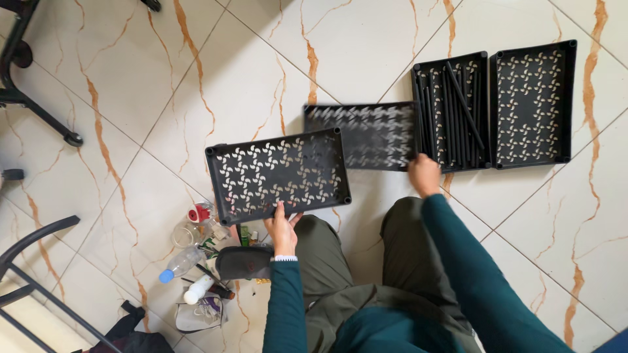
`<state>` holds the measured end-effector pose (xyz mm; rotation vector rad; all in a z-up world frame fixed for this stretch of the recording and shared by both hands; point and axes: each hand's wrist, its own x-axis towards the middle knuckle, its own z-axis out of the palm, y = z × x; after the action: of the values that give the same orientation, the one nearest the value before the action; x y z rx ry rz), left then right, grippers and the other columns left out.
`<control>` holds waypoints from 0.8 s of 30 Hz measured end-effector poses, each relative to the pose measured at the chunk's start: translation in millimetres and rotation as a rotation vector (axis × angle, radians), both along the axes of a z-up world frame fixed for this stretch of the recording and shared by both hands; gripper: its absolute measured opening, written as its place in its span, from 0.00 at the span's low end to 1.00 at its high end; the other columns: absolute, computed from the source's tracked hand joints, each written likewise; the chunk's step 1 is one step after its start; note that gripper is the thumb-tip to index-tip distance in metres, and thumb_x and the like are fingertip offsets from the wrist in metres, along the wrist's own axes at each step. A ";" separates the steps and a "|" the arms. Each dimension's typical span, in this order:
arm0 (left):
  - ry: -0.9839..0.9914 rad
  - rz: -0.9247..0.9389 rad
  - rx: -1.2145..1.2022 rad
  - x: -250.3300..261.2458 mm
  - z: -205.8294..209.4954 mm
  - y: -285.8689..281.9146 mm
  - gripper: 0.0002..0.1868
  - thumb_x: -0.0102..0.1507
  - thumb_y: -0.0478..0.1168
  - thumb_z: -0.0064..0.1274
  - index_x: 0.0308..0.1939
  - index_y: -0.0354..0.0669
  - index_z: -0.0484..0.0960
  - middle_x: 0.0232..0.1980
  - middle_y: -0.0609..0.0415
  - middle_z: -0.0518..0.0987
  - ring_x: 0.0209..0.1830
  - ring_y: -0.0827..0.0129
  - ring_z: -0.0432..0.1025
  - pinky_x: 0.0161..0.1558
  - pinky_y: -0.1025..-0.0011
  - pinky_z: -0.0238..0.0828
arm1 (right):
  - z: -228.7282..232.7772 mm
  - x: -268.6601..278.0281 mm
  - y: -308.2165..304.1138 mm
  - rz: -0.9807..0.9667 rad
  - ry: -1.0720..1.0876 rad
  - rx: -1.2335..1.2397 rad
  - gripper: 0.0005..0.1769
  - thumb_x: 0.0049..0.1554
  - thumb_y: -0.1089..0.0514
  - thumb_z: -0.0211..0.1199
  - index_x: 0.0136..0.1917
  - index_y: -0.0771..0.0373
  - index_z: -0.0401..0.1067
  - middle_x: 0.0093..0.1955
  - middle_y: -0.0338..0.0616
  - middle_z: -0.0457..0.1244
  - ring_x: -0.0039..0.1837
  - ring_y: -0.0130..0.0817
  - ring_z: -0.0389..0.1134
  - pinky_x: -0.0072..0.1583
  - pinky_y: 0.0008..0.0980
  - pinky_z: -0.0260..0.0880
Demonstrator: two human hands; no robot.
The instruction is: The person assembles a black plastic storage rack on the floor. They insert vertical poles into the corners of perforated trays, attach wheels to the base, and stack the trays to form a multi-tier unit.
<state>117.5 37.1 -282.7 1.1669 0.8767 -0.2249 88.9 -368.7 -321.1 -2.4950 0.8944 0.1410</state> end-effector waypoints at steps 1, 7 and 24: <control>0.012 0.010 -0.005 1.3 -4.8 -4.7 0.11 0.69 0.39 0.50 0.56 0.47 0.71 0.43 0.53 0.79 0.43 0.64 0.78 0.38 0.51 0.83 | 4.1 -13.7 -14.9 0.004 -0.074 -0.038 0.11 0.58 0.57 0.59 0.41 0.68 0.71 0.40 0.66 0.67 0.45 0.66 0.70 0.51 0.57 0.72; 0.058 0.010 -0.150 1.2 -47.2 -54.8 0.11 0.68 0.39 0.52 0.54 0.49 0.72 0.43 0.55 0.80 0.42 0.64 0.78 0.38 0.48 0.82 | 35.2 -106.1 -103.9 -0.158 -0.204 -0.241 0.12 0.62 0.58 0.60 0.41 0.68 0.71 0.39 0.62 0.66 0.42 0.62 0.68 0.48 0.53 0.69; 0.207 -0.064 -0.397 17.5 -100.9 -172.0 0.29 0.65 0.44 0.54 0.66 0.57 0.58 0.62 0.53 0.71 0.60 0.55 0.72 0.55 0.42 0.78 | 104.7 -204.6 -105.2 -0.683 -0.373 0.297 0.09 0.66 0.62 0.60 0.46 0.72 0.71 0.38 0.46 0.67 0.36 0.30 0.70 0.38 0.26 0.70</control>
<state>135.0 -134.9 -383.6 0.8095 0.9245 -0.5546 -115.7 -473.9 -216.4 -1.7484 1.3747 -0.3768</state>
